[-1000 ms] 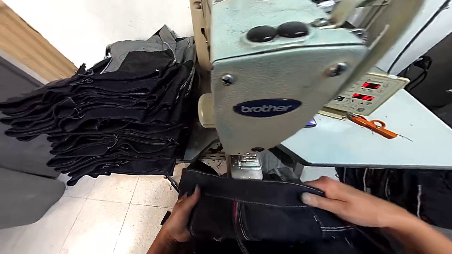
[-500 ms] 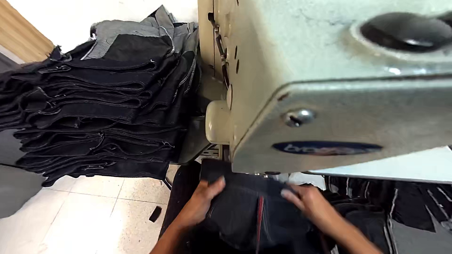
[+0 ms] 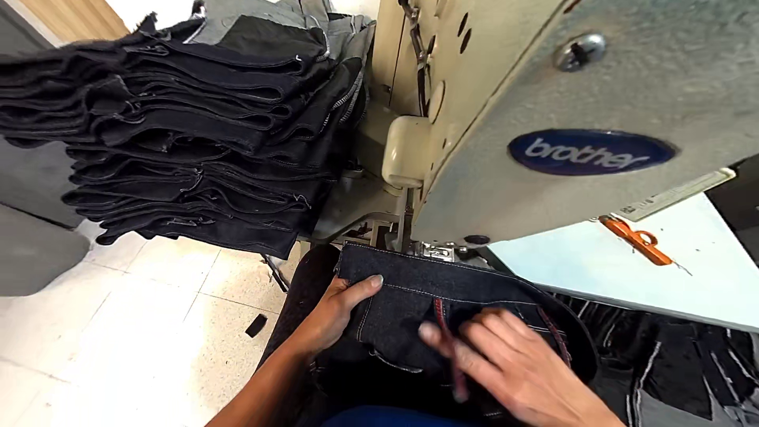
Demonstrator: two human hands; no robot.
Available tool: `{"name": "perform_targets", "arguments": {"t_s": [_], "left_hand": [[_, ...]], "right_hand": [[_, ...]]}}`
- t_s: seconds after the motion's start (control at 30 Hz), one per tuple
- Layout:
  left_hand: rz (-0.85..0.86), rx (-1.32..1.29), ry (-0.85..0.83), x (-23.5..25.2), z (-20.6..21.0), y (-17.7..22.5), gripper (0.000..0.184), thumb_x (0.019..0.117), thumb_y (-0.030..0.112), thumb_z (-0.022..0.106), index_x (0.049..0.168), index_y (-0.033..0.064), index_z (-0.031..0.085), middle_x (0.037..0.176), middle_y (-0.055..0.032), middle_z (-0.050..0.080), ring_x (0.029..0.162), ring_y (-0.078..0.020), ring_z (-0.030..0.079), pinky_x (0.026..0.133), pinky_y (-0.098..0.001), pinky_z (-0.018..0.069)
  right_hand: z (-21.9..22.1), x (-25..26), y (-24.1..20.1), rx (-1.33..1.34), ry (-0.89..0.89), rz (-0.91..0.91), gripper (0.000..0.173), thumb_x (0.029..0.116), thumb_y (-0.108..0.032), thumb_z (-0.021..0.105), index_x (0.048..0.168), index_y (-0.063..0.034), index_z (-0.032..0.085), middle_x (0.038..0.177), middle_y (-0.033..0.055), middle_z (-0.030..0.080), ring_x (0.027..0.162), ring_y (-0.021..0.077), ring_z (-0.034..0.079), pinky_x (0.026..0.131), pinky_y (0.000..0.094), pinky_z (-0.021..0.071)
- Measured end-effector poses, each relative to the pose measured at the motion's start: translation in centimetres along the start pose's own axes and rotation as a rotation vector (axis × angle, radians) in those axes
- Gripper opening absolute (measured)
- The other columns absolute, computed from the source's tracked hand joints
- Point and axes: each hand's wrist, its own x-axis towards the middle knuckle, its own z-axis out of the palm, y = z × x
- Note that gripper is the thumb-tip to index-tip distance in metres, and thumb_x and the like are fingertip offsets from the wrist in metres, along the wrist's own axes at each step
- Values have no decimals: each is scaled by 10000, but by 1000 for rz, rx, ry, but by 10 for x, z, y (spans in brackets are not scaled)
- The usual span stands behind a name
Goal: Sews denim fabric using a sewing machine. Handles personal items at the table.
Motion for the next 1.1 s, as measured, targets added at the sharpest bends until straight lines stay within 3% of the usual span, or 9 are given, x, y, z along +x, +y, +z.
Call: {"name": "perform_targets", "arguments": {"t_s": [0.1,0.23,0.47,0.57,0.67,0.8,0.9,1.0,1.1], "left_hand": [[-36,12,-3,-2,-2,0,175,1028,175,550,1121,94,674,970,-16,770,913,-94,738,873,-298,612],[-52,-2,-27,0,-3,2,174,1032,151,534,1119,100,676,970,-7,769,911,-81,735,872,-291,606],[-89,-1,-50,4,-6,4,172,1037,139,538,1099,95,693,965,-7,769,915,-78,732,875,-285,603],[-98,24,-80,4,-10,5,168,1028,137,549,1080,110,707,962,14,771,919,-59,728,881,-272,600],[-96,59,-109,4,-12,8,159,1020,136,560,1074,110,708,960,20,772,922,-55,729,887,-267,599],[160,689,80,6,-21,14,330,943,356,712,1177,124,697,1015,31,749,951,-51,713,876,-306,599],[560,1198,400,1,-11,40,692,837,373,822,1366,-1,578,1253,-217,632,1039,-350,661,849,-547,556],[700,1277,317,-13,23,46,438,897,313,748,1243,56,671,990,-98,689,756,-200,668,628,-363,572],[346,813,-73,-13,51,26,316,995,291,661,1173,32,691,870,-35,737,696,-72,699,623,-240,594]], "right_hand": [[-6,15,15,-152,188,112,328,1052,-90,464,1342,-131,611,809,103,570,725,276,573,686,402,476],[-5,26,31,-187,286,167,270,1005,-55,570,1219,-146,707,1139,164,602,1077,316,548,927,394,420],[-7,47,21,389,250,472,183,975,-219,633,1051,-166,790,907,-52,733,799,-2,678,695,142,560],[-7,51,27,771,142,667,160,916,-214,699,1067,-197,749,866,-81,743,707,48,707,634,207,619],[-6,53,29,538,113,625,96,877,-227,691,956,-227,746,869,-130,727,785,-19,683,692,162,583],[-2,55,31,271,183,541,81,814,-208,723,835,-197,800,900,-59,677,909,-10,608,803,129,483],[2,54,35,315,185,546,81,833,-233,718,859,-190,781,866,-88,702,859,-47,637,771,115,509],[8,54,33,326,241,531,85,841,-236,716,852,-169,768,842,-82,705,862,-38,641,788,125,512],[12,55,30,307,310,508,88,861,-220,722,855,-157,783,864,-62,716,893,-24,644,820,121,509]]}}
